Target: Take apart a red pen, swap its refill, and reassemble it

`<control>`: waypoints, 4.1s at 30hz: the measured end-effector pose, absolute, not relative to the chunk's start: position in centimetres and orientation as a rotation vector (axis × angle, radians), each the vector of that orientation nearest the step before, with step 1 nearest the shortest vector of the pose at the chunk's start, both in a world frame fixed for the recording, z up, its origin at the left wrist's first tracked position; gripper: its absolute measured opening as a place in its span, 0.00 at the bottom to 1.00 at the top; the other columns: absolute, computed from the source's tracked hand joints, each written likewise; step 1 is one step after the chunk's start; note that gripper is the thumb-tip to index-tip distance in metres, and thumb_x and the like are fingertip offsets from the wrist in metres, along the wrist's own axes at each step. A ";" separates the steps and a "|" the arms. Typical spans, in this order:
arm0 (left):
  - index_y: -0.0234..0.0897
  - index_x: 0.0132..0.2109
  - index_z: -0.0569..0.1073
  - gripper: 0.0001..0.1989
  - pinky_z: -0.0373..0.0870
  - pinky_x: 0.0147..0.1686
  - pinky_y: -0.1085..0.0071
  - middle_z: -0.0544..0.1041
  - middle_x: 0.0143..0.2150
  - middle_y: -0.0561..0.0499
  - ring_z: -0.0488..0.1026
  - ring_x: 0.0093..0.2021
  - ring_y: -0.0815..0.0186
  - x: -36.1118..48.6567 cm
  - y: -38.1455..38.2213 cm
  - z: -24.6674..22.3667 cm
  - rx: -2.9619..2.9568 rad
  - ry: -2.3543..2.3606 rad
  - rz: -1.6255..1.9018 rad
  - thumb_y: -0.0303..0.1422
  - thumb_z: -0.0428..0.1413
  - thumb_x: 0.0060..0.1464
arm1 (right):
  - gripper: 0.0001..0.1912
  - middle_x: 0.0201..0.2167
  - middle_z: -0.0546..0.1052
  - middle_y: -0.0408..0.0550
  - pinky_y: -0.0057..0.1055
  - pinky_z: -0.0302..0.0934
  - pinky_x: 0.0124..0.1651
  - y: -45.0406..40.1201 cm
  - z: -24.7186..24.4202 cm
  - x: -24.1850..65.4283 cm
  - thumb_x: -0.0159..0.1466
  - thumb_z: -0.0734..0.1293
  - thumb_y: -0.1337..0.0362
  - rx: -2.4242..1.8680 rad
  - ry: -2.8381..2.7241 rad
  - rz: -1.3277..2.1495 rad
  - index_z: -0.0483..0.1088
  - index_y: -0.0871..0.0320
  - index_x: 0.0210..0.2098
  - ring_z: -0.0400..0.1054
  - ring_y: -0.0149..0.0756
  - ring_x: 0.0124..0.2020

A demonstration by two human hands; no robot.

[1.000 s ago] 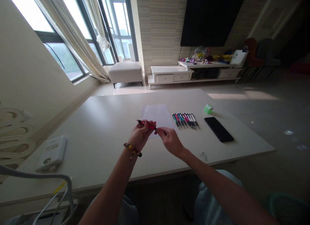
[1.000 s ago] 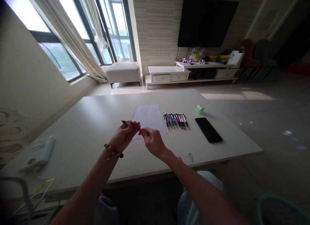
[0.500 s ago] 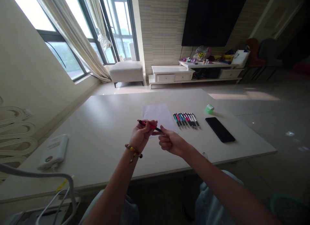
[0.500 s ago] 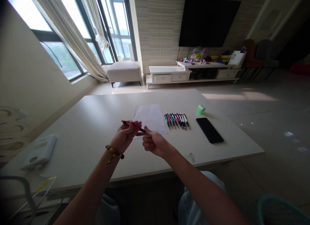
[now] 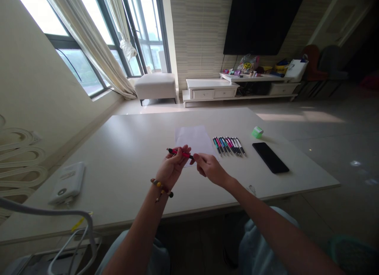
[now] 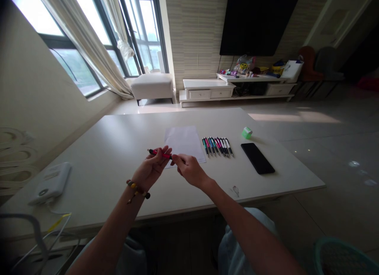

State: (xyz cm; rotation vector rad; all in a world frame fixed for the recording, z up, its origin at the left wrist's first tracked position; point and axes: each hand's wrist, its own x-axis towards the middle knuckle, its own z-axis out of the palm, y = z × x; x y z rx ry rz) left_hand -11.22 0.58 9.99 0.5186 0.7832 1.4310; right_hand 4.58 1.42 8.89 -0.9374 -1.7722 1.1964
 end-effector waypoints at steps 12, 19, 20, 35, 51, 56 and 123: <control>0.35 0.34 0.77 0.11 0.69 0.28 0.71 0.77 0.27 0.50 0.73 0.26 0.66 -14.2 -0.2 9.4 1.695 1.322 0.832 0.38 0.58 0.49 | 0.17 0.20 0.72 0.44 0.26 0.57 0.24 3.1 8.8 7.1 0.56 0.67 0.52 -1.020 -1.895 1.416 0.71 0.61 0.32 0.64 0.28 0.20; 0.36 0.33 0.76 0.09 0.68 0.28 0.71 0.78 0.27 0.50 0.73 0.25 0.66 -13.8 -0.3 9.1 1.781 1.465 0.818 0.35 0.55 0.49 | 0.18 0.25 0.75 0.47 0.25 0.57 0.23 3.5 7.9 6.5 0.55 0.68 0.51 -1.069 -1.887 1.359 0.71 0.61 0.33 0.66 0.28 0.20; 0.36 0.33 0.76 0.09 0.68 0.28 0.71 0.78 0.27 0.50 0.73 0.25 0.66 -13.8 -0.3 9.0 1.789 1.471 0.813 0.35 0.54 0.49 | 0.18 0.25 0.75 0.47 0.25 0.57 0.22 3.5 7.8 6.4 0.56 0.67 0.51 -1.070 -1.886 1.370 0.71 0.61 0.33 0.66 0.28 0.20; 0.38 0.32 0.75 0.07 0.66 0.28 0.71 0.76 0.25 0.52 0.72 0.25 0.65 -13.6 -0.5 8.9 1.806 1.545 0.799 0.35 0.54 0.47 | 0.15 0.28 0.75 0.49 0.21 0.56 0.17 3.8 6.8 5.9 0.57 0.67 0.55 -1.074 -1.838 1.465 0.69 0.62 0.34 0.67 0.27 0.20; 0.37 0.32 0.75 0.07 0.67 0.26 0.71 0.77 0.27 0.51 0.72 0.24 0.66 -13.5 -0.4 8.7 1.758 1.498 0.879 0.35 0.55 0.47 | 0.15 0.27 0.75 0.48 0.22 0.56 0.17 3.9 7.0 5.7 0.56 0.68 0.55 -1.018 -1.771 1.407 0.68 0.61 0.34 0.68 0.28 0.21; 0.37 0.31 0.74 0.07 0.67 0.26 0.70 0.77 0.27 0.51 0.73 0.25 0.65 -13.6 -0.5 8.6 1.774 1.517 0.861 0.35 0.54 0.47 | 0.16 0.26 0.75 0.48 0.23 0.56 0.18 4.0 6.8 5.9 0.56 0.68 0.54 -1.013 -1.787 1.383 0.68 0.61 0.34 0.67 0.28 0.20; 0.37 0.36 0.67 0.20 0.50 0.17 0.77 0.63 0.19 0.59 0.56 0.18 0.74 -8.3 -4.1 2.6 1.041 1.224 1.210 0.50 0.52 0.51 | 0.19 0.26 0.74 0.46 0.27 0.58 0.29 3.3 5.5 6.8 0.59 0.63 0.51 -1.299 -1.898 1.150 0.73 0.61 0.37 0.64 0.30 0.23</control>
